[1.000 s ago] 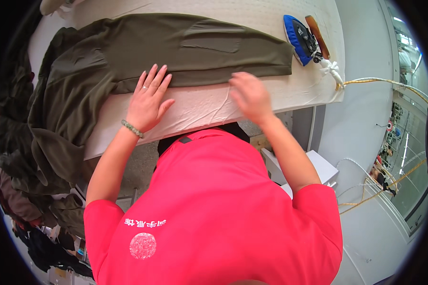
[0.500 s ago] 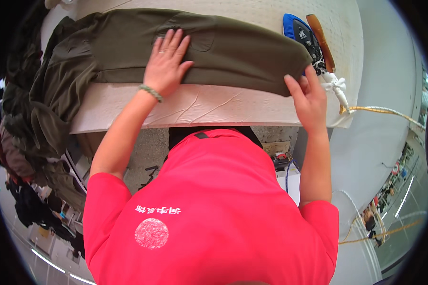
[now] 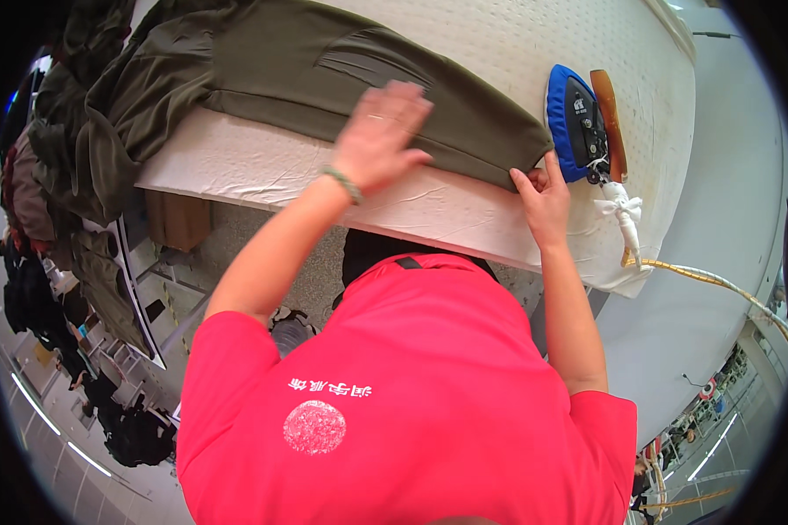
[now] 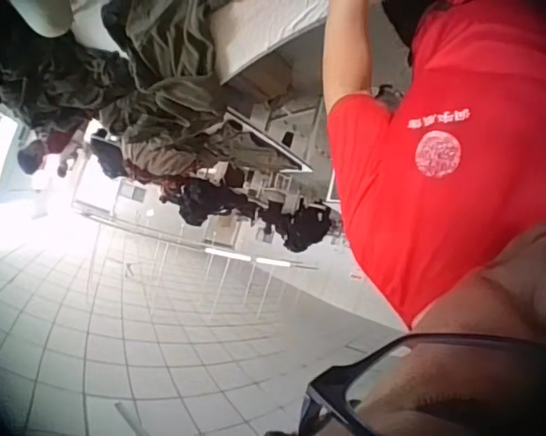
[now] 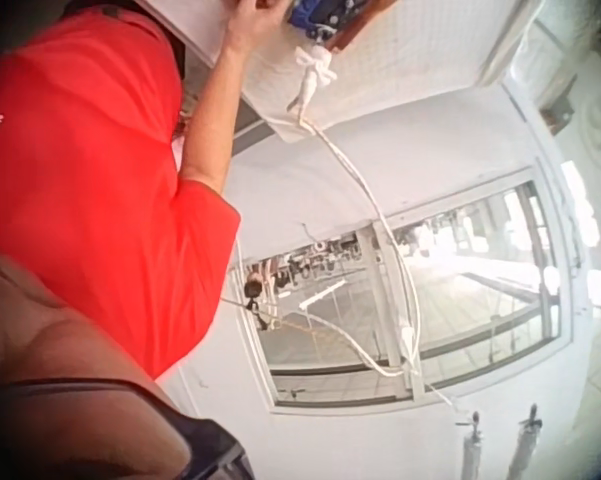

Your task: Ironing and folding olive green trousers on a workbench.

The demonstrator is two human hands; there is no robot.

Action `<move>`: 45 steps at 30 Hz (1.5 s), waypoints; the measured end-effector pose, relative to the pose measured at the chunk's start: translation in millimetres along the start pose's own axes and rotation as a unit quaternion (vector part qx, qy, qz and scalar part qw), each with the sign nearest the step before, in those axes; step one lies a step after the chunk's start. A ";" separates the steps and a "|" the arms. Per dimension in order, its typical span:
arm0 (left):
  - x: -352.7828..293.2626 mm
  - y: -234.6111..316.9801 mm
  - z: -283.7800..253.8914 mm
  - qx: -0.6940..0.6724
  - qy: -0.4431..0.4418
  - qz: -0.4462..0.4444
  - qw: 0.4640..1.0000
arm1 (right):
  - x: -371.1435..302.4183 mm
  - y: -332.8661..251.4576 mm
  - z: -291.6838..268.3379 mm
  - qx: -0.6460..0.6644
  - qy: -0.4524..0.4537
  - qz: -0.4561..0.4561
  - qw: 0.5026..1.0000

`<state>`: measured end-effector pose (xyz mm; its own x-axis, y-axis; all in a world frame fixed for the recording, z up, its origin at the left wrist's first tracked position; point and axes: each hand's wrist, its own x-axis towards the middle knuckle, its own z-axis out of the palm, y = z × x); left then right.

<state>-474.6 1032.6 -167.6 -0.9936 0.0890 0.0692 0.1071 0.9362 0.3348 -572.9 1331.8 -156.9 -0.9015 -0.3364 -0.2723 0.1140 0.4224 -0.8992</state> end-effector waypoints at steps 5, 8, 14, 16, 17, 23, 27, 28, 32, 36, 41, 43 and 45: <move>-30.3 -26.4 -12.0 0.051 0.009 -0.017 0.999 | -0.9 -9.0 9.2 0.050 0.018 -0.043 0.998; -27.9 5.1 -2.0 -0.002 0.010 0.066 0.998 | 0.9 -21.3 4.0 0.021 -0.022 0.008 0.999; -15.8 -2.7 -8.4 -0.046 0.133 0.029 0.990 | 13.6 -44.4 4.2 -0.048 -0.096 0.173 0.979; -6.3 -17.3 -10.5 -0.029 0.110 0.059 0.992 | 19.0 -33.7 0.9 -0.051 -0.095 0.152 0.983; -0.5 -23.9 -11.6 -0.011 0.085 0.094 0.992 | 19.3 -29.9 1.1 -0.052 -0.093 0.141 0.984; -0.7 -20.1 -9.2 0.098 -0.004 0.130 0.987 | 3.1 -7.9 7.8 0.019 -0.057 0.011 0.998; -10.4 -15.6 -2.6 0.085 -0.024 0.059 0.994 | 0.3 -1.8 6.6 -0.030 -0.029 -0.045 0.998; -5.9 -13.0 -4.6 0.072 0.033 0.085 0.993 | -1.7 -2.1 7.4 -0.044 -0.015 -0.058 0.997; -3.6 14.1 3.0 0.007 0.076 0.127 0.989 | -5.0 -18.6 2.4 -0.112 -0.048 -0.014 0.992; 2.0 57.6 33.7 -0.072 -0.037 0.168 0.982 | -3.8 -50.9 9.8 -0.269 0.037 -0.179 0.946; 1.9 88.5 45.9 -0.123 -0.083 0.171 0.974 | 22.0 -85.4 51.5 -0.321 -0.064 -0.381 0.865; -8.4 77.8 38.8 -0.179 -0.194 0.136 0.955 | 40.0 -71.7 70.8 -0.330 -0.108 -0.406 0.845; -27.9 17.8 17.9 -0.080 -0.009 0.011 0.997 | 45.6 -55.3 78.8 -0.329 -0.129 -0.420 0.836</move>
<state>-445.7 1052.8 -180.4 -0.9913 0.1158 0.0618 0.1313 0.8678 0.4792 -587.4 1226.8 -146.5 -0.4191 -0.8810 0.2195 -0.8446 0.2895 -0.4504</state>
